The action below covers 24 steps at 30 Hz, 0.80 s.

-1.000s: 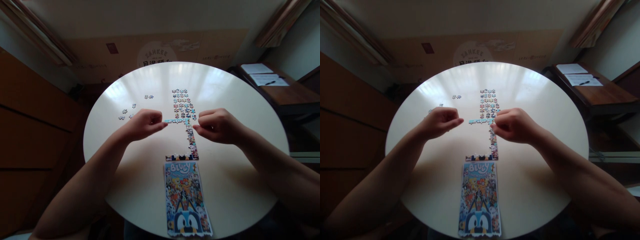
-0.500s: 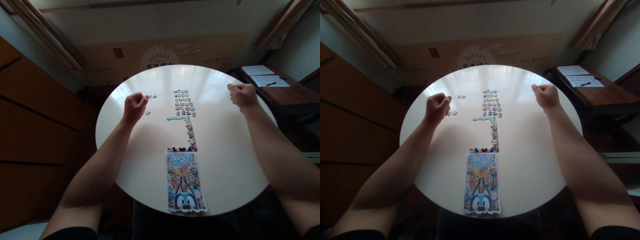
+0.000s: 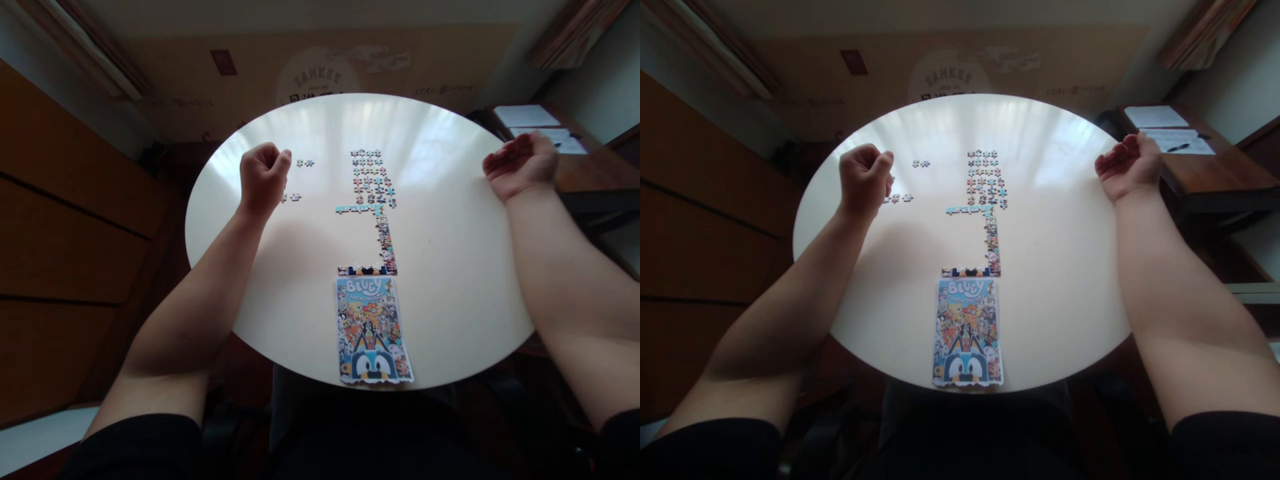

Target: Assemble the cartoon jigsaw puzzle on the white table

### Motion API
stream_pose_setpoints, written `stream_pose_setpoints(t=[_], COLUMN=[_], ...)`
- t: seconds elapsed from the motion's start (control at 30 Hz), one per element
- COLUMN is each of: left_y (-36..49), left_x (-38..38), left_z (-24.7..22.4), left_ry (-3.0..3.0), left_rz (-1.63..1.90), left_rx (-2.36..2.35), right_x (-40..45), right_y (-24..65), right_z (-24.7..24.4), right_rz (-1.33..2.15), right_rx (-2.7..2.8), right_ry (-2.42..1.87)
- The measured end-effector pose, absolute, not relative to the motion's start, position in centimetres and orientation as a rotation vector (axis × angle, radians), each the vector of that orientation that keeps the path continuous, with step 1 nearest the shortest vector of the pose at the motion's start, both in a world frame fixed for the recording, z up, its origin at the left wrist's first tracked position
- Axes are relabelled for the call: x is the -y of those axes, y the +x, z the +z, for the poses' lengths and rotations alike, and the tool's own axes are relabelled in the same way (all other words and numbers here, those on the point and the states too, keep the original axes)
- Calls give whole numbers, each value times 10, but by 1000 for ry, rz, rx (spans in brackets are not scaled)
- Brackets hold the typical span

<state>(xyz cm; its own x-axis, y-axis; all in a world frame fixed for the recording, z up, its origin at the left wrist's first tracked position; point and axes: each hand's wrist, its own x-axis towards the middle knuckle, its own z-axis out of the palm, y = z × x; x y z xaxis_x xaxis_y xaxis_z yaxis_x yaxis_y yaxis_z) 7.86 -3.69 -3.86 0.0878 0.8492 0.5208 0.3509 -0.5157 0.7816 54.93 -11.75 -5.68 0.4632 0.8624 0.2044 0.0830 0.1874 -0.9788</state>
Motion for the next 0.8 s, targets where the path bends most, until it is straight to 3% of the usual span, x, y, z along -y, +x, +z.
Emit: stream_pose_setpoints(t=[0.27, 0.8], left_y=[76, 66], left_x=[30, 31], left_z=[-43, -36], left_ry=[1937, 1974], left_rz=[1521, 1593], left_rx=[-1211, -1263], right_x=[118, 99], right_y=[554, 558], right_z=[-53, -65], right_rz=[774, 446], right_rx=[1254, 1618], right_ry=[-1309, -1210])
